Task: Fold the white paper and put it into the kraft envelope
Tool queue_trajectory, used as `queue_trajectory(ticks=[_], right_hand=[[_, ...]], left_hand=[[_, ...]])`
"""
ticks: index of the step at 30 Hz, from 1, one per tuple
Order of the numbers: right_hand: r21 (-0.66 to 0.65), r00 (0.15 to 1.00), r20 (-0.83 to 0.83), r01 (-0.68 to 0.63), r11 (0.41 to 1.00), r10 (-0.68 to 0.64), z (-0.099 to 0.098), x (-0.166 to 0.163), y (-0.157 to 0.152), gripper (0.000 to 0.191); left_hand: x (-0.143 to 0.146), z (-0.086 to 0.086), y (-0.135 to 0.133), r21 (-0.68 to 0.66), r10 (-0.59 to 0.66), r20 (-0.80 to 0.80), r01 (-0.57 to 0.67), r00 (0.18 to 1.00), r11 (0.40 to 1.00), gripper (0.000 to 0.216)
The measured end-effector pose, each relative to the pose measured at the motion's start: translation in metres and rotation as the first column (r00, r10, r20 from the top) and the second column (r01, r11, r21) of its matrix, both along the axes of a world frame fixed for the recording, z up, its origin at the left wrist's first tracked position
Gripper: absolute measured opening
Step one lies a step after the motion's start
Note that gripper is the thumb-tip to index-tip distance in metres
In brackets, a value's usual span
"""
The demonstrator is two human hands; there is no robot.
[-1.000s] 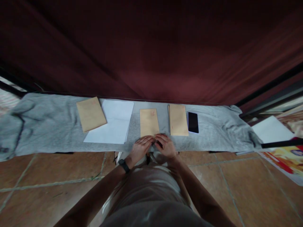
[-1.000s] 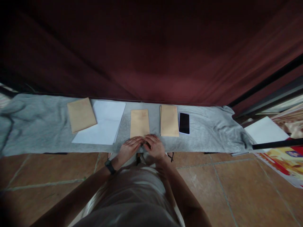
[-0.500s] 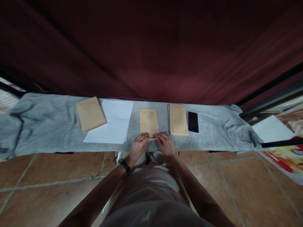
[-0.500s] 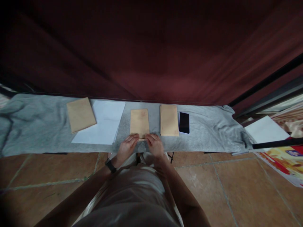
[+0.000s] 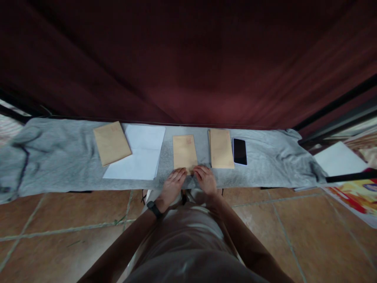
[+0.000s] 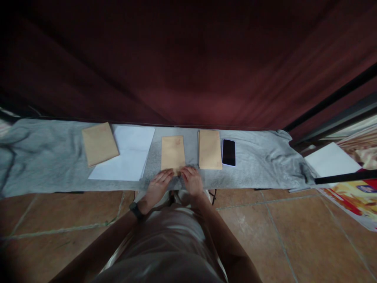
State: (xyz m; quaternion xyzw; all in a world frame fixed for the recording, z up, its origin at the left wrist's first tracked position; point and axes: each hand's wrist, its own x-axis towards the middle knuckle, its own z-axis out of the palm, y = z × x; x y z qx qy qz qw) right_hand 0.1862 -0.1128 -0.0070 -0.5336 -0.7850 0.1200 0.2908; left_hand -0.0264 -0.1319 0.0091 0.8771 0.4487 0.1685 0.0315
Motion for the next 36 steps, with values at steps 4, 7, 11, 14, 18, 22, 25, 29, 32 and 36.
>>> queue_trajectory(ticks=[4, 7, 11, 14, 18, 22, 25, 29, 32, 36], right_hand=[[-0.013, 1.000, 0.008, 0.011, 1.000, -0.011, 0.001, 0.000, 0.000, 0.027], [0.004, 1.000, -0.015, 0.002, 1.000, -0.002, 0.005, -0.007, -0.006, 0.032], [0.015, 0.989, -0.041, -0.145, 0.989, 0.145, 0.013, -0.029, -0.025, 0.043], [-0.016, 0.973, 0.008, -0.232, 0.972, 0.233, 0.017, -0.043, -0.038, 0.052], [-0.044, 0.965, 0.104, -0.238, 0.970, 0.241, 0.018, -0.043, -0.044, 0.058], [-0.038, 0.961, 0.177, -0.209, 0.977, 0.212, 0.015, -0.034, -0.046, 0.062], [-0.032, 0.961, 0.205, -0.181, 0.983, 0.184, 0.013, -0.030, -0.048, 0.061], [-0.024, 0.961, 0.232, -0.151, 0.988, 0.152, 0.012, -0.026, -0.050, 0.057], [-0.013, 0.965, 0.229, -0.130, 0.991, 0.130, 0.012, -0.020, -0.050, 0.053], [-0.017, 0.972, 0.208, -0.104, 0.994, 0.106, 0.014, -0.007, -0.047, 0.051]], left_hand=[[0.001, -0.004, -0.012, 0.012, -0.030, -0.029, 0.030, 0.999, 0.999, 0.045], [0.004, -0.006, -0.016, 0.019, 0.005, -0.017, -0.005, 1.000, 1.000, 0.046], [0.005, -0.011, -0.019, -0.004, 0.022, -0.027, -0.022, 0.999, 1.000, 0.050], [0.003, -0.017, -0.021, -0.033, 0.050, -0.052, -0.052, 0.997, 0.998, 0.058], [0.002, -0.020, -0.022, -0.046, 0.035, -0.079, -0.039, 0.996, 0.998, 0.065], [0.001, -0.014, -0.022, -0.046, 0.029, -0.067, -0.032, 0.997, 0.998, 0.066], [-0.001, -0.008, -0.025, -0.038, 0.054, -0.058, -0.057, 0.997, 0.998, 0.061], [-0.005, -0.006, -0.028, -0.025, 0.087, -0.050, -0.089, 0.995, 0.996, 0.055], [-0.008, -0.005, -0.028, -0.022, 0.103, -0.032, -0.104, 0.994, 0.994, 0.051], [-0.011, -0.001, -0.027, -0.010, 0.113, -0.018, -0.113, 0.993, 0.994, 0.049]])
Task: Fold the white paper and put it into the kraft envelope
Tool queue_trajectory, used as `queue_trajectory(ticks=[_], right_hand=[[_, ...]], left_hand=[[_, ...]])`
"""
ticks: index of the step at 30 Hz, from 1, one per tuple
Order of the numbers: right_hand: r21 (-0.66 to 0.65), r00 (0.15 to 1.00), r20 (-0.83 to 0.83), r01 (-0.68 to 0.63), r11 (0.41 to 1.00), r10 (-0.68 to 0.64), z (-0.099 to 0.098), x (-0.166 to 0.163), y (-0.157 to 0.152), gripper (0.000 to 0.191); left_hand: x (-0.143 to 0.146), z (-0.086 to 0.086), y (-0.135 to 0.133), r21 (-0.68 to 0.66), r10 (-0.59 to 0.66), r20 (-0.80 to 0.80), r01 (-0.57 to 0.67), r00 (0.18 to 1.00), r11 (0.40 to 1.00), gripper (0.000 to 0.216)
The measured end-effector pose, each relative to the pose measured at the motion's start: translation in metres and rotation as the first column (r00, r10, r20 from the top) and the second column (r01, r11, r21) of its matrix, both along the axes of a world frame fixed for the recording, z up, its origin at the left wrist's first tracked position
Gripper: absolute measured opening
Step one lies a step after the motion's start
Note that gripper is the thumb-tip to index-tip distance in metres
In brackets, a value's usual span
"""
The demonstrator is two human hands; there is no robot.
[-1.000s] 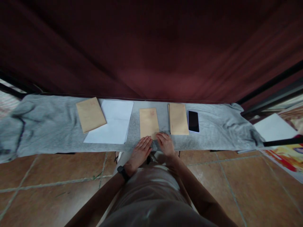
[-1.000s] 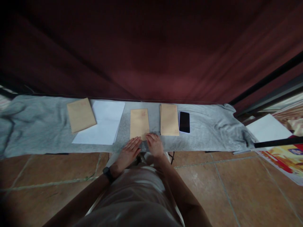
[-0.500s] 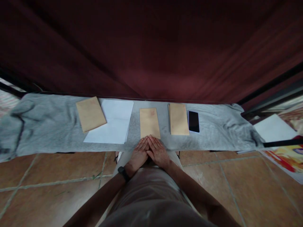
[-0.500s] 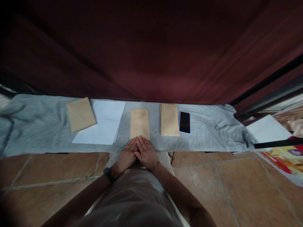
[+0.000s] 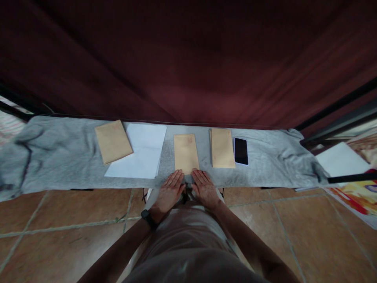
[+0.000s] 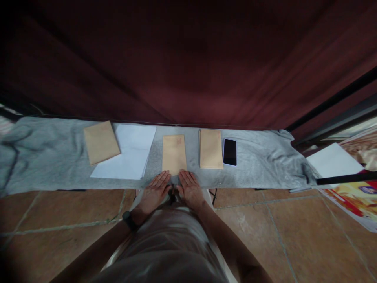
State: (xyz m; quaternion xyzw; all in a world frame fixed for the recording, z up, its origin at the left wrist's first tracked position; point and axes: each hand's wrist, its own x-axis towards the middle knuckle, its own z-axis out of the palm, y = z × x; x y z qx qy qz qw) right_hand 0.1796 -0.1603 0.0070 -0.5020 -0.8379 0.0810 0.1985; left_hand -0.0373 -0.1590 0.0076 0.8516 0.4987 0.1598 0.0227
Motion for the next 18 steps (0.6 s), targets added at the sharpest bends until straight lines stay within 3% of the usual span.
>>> queue_trajectory(ticks=[8, 14, 18], right_hand=[[-0.005, 0.998, -0.006, 0.058, 0.998, -0.058, -0.001, 0.028, 0.005, 0.049], [0.027, 0.995, 0.009, 0.103, 0.994, -0.103, -0.007, 0.017, 0.000, 0.053], [0.033, 0.988, 0.015, 0.152, 0.988, -0.153, -0.009, 0.010, -0.001, 0.054]], left_hand=[[-0.008, 0.002, -0.001, 0.018, 0.027, 0.022, -0.028, 0.999, 0.999, 0.047], [-0.005, 0.011, 0.011, 0.004, 0.050, -0.042, -0.050, 0.998, 0.999, 0.038], [-0.002, 0.021, 0.024, -0.046, 0.011, -0.080, -0.014, 0.997, 0.999, 0.042]])
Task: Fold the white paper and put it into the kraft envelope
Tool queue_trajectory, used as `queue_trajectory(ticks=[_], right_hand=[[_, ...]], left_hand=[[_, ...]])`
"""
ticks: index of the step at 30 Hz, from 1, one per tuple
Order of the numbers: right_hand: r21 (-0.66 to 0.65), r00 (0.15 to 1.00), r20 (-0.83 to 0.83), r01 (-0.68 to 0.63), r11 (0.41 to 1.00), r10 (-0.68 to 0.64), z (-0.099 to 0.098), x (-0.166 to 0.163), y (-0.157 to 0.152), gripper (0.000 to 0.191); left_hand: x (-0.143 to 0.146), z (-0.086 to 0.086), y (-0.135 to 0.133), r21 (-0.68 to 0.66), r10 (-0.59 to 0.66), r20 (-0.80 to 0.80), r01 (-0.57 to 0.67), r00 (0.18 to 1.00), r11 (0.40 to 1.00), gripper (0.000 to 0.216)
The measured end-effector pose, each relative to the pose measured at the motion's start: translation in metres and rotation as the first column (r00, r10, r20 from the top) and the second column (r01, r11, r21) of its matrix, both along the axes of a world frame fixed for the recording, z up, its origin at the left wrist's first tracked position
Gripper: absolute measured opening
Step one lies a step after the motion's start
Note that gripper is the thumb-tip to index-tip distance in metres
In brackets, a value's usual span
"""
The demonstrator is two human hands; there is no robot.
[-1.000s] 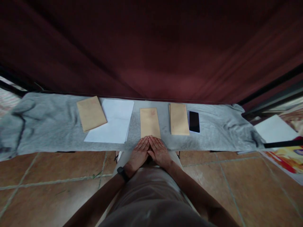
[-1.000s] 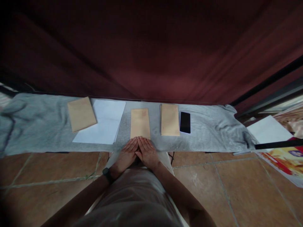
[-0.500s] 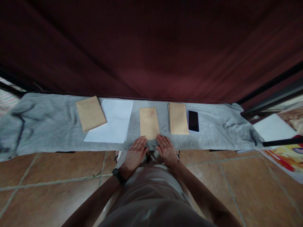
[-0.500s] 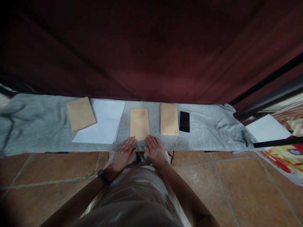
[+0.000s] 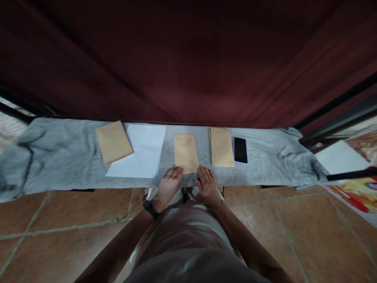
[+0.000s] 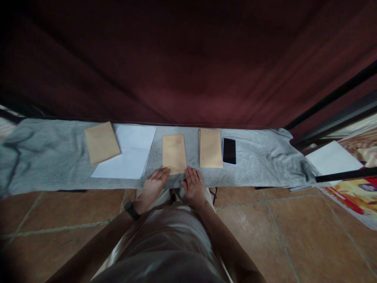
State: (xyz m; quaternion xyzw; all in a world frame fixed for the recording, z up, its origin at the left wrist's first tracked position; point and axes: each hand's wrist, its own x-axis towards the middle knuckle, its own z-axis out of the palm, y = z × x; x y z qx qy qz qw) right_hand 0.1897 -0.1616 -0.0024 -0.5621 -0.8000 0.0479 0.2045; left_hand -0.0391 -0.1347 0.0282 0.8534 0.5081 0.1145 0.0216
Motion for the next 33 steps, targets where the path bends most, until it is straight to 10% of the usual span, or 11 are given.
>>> queue_trajectory(ticks=[21, 33], right_hand=[[-0.028, 0.999, -0.044, 0.029, 0.999, -0.030, -0.004, -0.011, 0.020, 0.052], [-0.030, 0.993, -0.105, -0.058, 0.998, 0.055, 0.003, -0.034, 0.031, 0.054]], left_hand=[[0.001, 0.007, 0.024, -0.030, -0.251, -0.101, 0.250, 0.963, 0.968, 0.055], [0.019, 0.003, 0.041, -0.035, -0.192, -0.096, 0.190, 0.977, 0.981, 0.047]])
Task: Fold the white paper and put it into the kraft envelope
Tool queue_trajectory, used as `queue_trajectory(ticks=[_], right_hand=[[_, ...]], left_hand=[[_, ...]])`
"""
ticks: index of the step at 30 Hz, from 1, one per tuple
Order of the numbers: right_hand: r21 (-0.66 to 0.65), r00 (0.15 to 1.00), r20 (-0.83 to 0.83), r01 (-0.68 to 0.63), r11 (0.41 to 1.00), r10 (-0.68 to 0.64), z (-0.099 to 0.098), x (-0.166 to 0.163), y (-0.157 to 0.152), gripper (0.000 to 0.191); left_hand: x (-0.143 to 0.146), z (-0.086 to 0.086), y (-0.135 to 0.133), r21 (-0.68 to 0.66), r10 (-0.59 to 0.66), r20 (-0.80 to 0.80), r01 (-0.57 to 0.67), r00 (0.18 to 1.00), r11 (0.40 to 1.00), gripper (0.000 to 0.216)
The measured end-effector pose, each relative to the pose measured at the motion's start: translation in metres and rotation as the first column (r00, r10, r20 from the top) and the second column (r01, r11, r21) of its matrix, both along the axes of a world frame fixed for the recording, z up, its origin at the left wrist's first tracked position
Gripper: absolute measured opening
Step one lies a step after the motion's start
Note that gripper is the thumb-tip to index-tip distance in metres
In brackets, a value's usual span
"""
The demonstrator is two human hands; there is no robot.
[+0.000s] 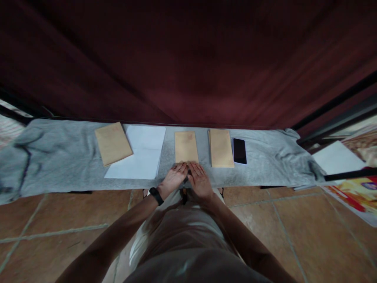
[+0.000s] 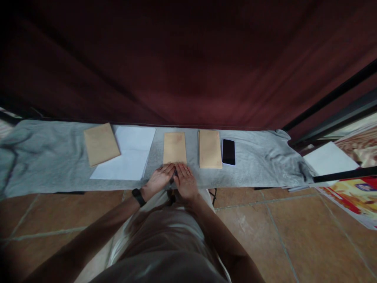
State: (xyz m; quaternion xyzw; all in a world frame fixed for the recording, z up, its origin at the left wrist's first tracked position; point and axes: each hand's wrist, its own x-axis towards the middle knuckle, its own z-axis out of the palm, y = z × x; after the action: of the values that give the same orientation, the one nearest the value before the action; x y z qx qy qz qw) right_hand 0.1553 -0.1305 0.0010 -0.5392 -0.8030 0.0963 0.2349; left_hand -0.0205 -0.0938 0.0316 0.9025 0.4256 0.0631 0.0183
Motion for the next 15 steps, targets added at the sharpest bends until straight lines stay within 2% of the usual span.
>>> queue_trajectory(ticks=[4, 9, 12, 15], right_hand=[[-0.011, 0.999, 0.031, -0.041, 0.999, 0.041, 0.000, -0.007, 0.001, 0.053], [0.009, 0.997, 0.054, -0.048, 0.999, 0.047, -0.003, 0.008, 0.000, 0.054], [0.013, 0.997, 0.071, -0.041, 0.999, 0.040, -0.005, 0.020, 0.001, 0.054], [0.013, 0.994, 0.097, -0.047, 0.999, 0.046, -0.004, 0.026, 0.003, 0.054]], left_hand=[[-0.004, -0.007, -0.010, 0.011, 0.047, 0.056, -0.048, 0.997, 0.999, 0.049], [-0.012, -0.009, -0.012, 0.066, 0.071, 0.104, -0.078, 0.992, 0.995, 0.035], [-0.006, -0.003, 0.000, 0.039, 0.105, 0.151, -0.112, 0.983, 0.993, 0.033], [0.007, 0.003, 0.026, 0.039, 0.134, 0.219, -0.146, 0.967, 0.989, 0.037]])
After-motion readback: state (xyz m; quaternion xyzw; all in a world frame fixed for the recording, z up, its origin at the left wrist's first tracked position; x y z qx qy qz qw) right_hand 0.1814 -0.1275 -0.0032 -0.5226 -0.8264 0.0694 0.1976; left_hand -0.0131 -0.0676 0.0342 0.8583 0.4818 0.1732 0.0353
